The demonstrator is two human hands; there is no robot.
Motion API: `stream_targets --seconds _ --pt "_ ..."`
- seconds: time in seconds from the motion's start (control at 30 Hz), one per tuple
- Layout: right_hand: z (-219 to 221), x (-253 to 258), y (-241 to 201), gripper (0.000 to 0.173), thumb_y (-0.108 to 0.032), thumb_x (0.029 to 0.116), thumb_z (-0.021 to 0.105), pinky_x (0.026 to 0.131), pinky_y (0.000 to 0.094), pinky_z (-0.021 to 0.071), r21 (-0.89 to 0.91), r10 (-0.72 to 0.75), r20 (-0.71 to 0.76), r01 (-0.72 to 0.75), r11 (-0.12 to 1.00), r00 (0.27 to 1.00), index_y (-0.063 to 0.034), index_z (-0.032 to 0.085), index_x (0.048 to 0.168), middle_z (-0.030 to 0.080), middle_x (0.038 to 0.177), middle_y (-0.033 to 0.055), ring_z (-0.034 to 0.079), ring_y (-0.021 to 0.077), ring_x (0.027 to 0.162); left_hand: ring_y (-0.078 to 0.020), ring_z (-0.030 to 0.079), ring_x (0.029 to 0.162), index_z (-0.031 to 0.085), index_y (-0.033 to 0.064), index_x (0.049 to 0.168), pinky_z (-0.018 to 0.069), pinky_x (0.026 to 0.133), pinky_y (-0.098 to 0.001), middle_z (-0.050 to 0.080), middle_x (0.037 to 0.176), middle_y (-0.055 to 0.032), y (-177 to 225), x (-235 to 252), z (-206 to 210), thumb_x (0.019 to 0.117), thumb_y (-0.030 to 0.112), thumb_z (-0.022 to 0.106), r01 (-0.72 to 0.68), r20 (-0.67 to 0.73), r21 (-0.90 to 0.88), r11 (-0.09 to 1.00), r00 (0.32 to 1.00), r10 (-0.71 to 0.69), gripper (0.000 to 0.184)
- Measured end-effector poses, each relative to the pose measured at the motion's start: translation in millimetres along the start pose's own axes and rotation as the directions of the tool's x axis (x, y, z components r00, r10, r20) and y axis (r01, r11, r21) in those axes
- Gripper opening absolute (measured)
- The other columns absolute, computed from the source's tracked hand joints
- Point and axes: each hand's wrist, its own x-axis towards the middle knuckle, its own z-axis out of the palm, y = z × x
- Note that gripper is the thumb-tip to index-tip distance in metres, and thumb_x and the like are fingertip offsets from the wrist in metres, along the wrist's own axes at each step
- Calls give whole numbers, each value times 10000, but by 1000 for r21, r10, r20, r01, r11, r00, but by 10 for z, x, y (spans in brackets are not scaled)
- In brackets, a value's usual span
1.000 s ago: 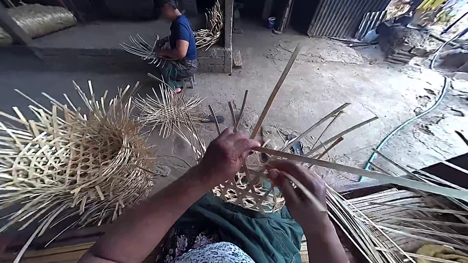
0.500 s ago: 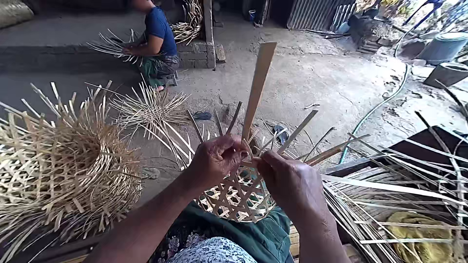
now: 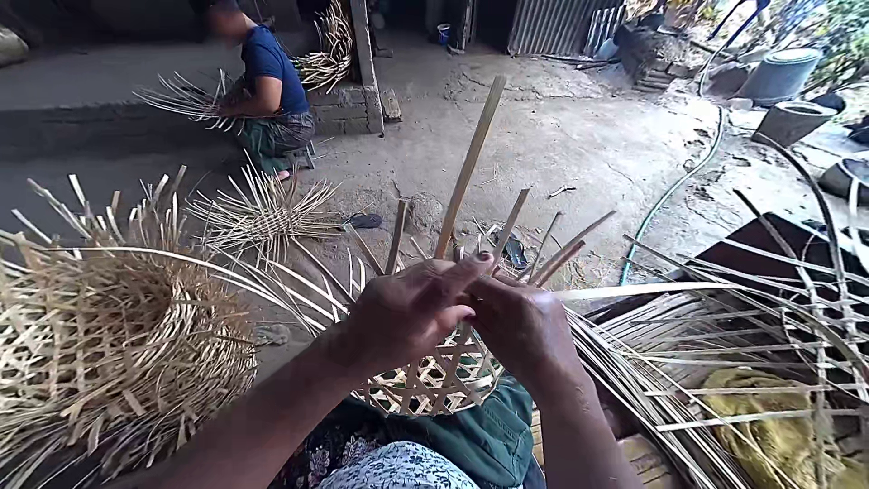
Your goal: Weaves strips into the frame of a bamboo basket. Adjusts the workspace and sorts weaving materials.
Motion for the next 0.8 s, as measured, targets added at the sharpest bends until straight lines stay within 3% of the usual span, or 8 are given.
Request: stream_targets --seconds 0.07,0.1,0.2,0.3,0.4,0.47,0.6,0.8 --pt "76 -47 76 94 -174 921 688 595 345 571 107 5 -73 3 994 997 -121 764 939 696 829 40 667 146 683 -250 644 715 679 145 1357 517 570 -380 703 822 -80 -105 97 22 1010 290 588 -90 176 239 967 983 48 387" --pt "100 -81 123 133 -141 926 680 634 288 586 147 49 -94 -34 988 994 -124 781 1010 704 885 45 671 112 716 -289 643 721 690 164 1345 514 571 -412 688 780 -83 -191 142 -3 1007 274 600 -100 243 298 949 970 25 366" --pt "104 -148 221 190 -132 943 672 632 218 560 274 195 -112 -158 949 974 -62 764 1095 705 1005 88 639 61 698 -294 648 768 752 141 1230 540 615 -417 688 817 -84 -340 277 -150 976 229 656 -50 185 305 951 983 -7 286" --pt "64 -120 185 291 -305 953 710 578 173 511 369 257 -169 -180 912 952 -43 701 1080 672 844 18 582 6 626 -231 605 755 768 109 1180 490 655 -365 705 847 -61 -167 376 -264 966 215 676 0 36 233 973 999 -9 256" --pt "4 -46 89 399 -377 867 799 555 201 472 294 302 -232 -229 928 925 -49 656 1044 615 837 20 534 37 615 -199 608 799 767 116 1177 480 722 -344 720 882 -41 -38 369 -207 953 219 701 40 -25 184 982 999 -36 256" --pt "34 -18 81 411 -368 836 824 562 264 497 216 281 -249 -230 949 927 -31 652 996 619 814 57 562 97 625 -210 616 828 763 134 1188 506 713 -353 708 892 -34 -56 310 -131 929 237 720 65 -21 178 982 998 -62 282" --pt "97 -35 87 283 -297 868 781 547 219 492 194 227 -264 -178 965 937 -50 659 932 616 768 24 558 58 598 -199 615 823 777 134 1142 498 706 -336 714 901 -28 -101 241 -98 921 239 731 82 -27 151 985 997 -79 249" --pt "135 -98 -44 217 -218 932 682 540 239 493 94 149 -257 -128 987 955 -30 667 1040 613 704 13 557 81 576 -174 589 789 779 120 1089 462 682 -314 706 885 -20 -140 214 -115 914 238 739 43 -5 120 992 999 -43 215"
